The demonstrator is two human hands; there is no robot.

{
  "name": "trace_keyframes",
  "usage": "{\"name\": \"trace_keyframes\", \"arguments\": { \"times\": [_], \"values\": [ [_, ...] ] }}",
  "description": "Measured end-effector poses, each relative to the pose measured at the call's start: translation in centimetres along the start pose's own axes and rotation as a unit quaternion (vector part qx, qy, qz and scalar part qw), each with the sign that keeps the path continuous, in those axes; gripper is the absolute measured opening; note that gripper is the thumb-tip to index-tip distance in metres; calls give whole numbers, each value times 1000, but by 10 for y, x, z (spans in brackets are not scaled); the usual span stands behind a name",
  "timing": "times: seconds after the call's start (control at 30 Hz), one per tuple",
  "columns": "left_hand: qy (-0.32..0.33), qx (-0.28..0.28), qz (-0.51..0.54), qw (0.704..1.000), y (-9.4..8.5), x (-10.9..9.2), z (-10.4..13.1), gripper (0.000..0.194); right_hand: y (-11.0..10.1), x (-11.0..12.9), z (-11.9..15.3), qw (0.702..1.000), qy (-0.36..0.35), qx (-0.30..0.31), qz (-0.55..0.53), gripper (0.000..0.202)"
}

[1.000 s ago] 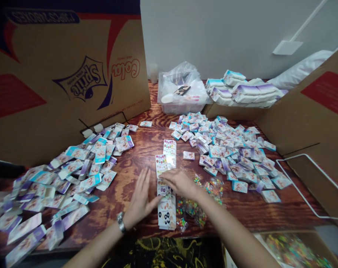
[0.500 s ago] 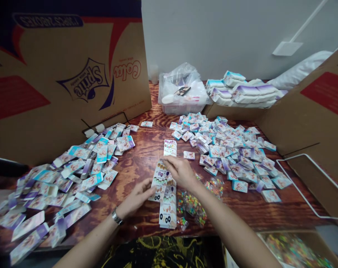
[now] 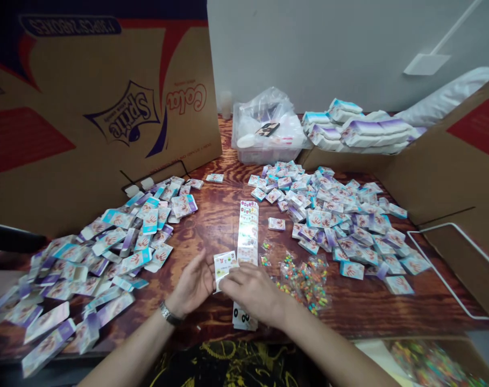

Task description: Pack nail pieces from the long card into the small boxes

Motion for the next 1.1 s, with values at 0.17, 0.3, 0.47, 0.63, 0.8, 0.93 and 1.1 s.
{"name": "trace_keyframes", "arguments": {
  "times": [0.17, 0.3, 0.47, 0.63, 0.8, 0.93, 1.1],
  "values": [
    [48, 46, -84, 994, 13, -1, 9, 24, -3, -21, -9, 994, 94, -25, -57, 17],
    [13, 93, -99, 991, 18, -4, 15, 26, 5, -37, -13, 986, 146, -52, -62, 30],
    [65, 36, -154, 985, 8, -5, 12, 29, 14, -30, -11, 989, 129, -71, 0, 14],
    [40, -75, -61, 995, -6, 5, 4, 30, 23, 1, 1, 987, 31, -92, 125, 22],
    [-16, -48, -30, 998, 2, 10, 5, 36, 25, -4, 15, 992, -3, -72, 99, 21],
    [-11, -28, -123, 992, 4, 7, 7, 36, 19, -51, 26, 988, 128, -36, -77, 14],
    [28, -60, -190, 979, -10, 4, 7, 39, 31, -125, 46, 913, 391, 31, -110, 15]
  ]
}}
Point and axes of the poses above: each hand's wrist, its own z-axis away from the middle knuckle, its own y-axis out of the palm, x = y × z, the point moved 3 cm from there along -z, towards the middle knuckle, and after that the axes turned 8 degrees about z, right-handed, at the moved point
